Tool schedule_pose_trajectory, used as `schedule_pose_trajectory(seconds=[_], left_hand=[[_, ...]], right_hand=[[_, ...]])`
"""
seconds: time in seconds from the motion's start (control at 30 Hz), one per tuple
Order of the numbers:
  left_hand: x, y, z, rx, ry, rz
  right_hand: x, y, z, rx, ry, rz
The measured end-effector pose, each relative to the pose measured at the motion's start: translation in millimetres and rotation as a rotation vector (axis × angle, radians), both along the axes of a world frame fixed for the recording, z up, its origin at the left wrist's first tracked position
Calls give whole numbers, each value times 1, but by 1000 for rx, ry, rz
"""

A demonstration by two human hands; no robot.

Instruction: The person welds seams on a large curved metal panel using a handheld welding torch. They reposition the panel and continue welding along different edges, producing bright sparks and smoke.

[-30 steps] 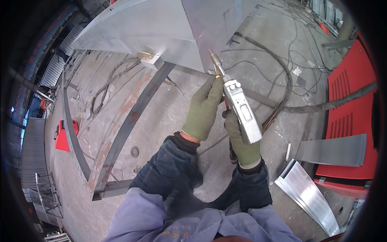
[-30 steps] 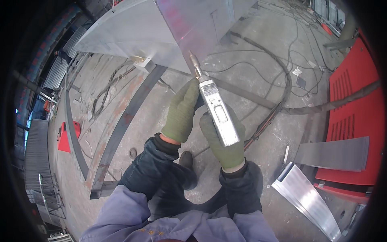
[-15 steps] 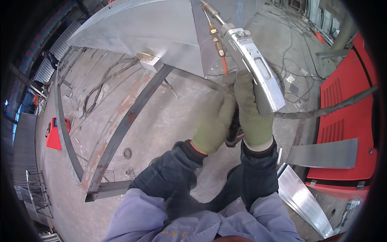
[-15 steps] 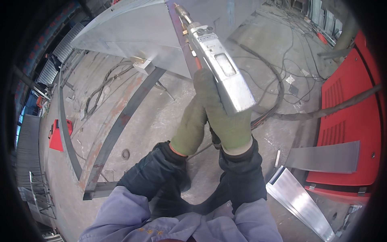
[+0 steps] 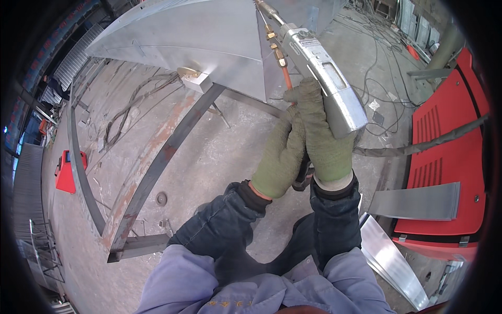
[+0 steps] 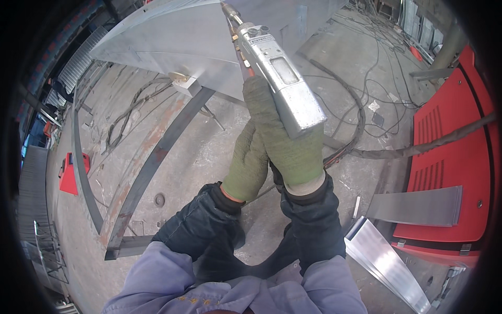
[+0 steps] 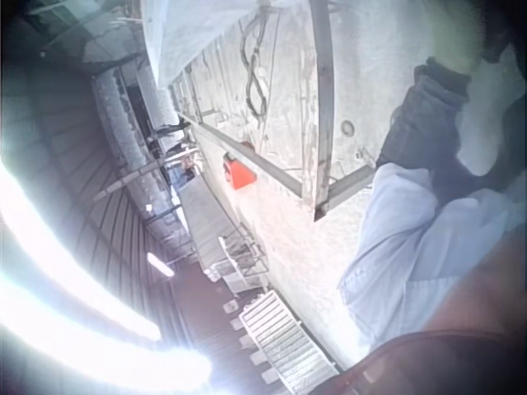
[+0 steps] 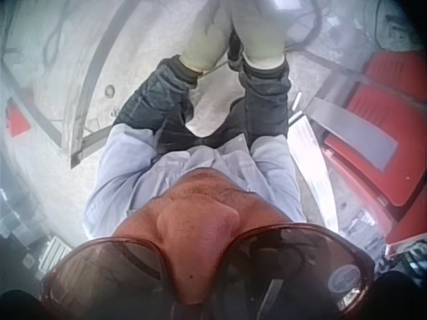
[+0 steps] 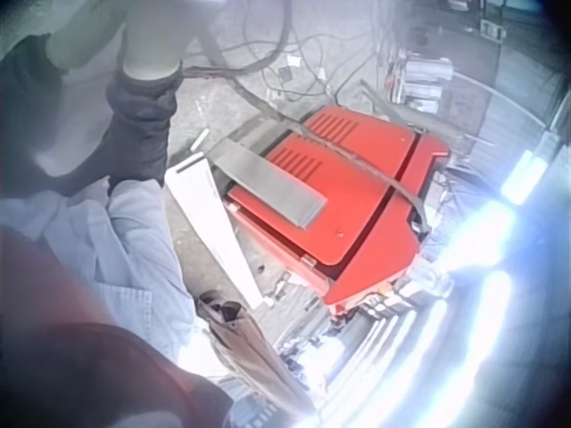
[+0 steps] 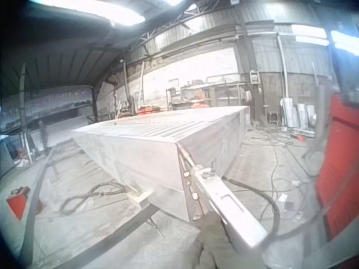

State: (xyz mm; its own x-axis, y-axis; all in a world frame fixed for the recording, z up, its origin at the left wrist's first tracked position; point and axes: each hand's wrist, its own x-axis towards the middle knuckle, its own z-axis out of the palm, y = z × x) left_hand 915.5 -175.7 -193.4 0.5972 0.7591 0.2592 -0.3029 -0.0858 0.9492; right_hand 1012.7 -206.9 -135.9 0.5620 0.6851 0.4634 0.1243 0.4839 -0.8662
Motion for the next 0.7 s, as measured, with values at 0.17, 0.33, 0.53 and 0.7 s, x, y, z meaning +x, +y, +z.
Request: schedule_pose_trajectory(seconds=[0.17,0.33,0.53,0.7], left_hand=[[2,3,-1,15,-30,-3],[1,4,-4,11,-32,-10],[2,4,-7,-7,-51,-19],[1,6,-5,12,-40,-15]], right_hand=[[1,3,-2,-23,-29,-11],[1,4,-3,-14,-44,-15],[2,5,-4,10,-126,-62],[-1,4,-1,-7,-125,-65]])
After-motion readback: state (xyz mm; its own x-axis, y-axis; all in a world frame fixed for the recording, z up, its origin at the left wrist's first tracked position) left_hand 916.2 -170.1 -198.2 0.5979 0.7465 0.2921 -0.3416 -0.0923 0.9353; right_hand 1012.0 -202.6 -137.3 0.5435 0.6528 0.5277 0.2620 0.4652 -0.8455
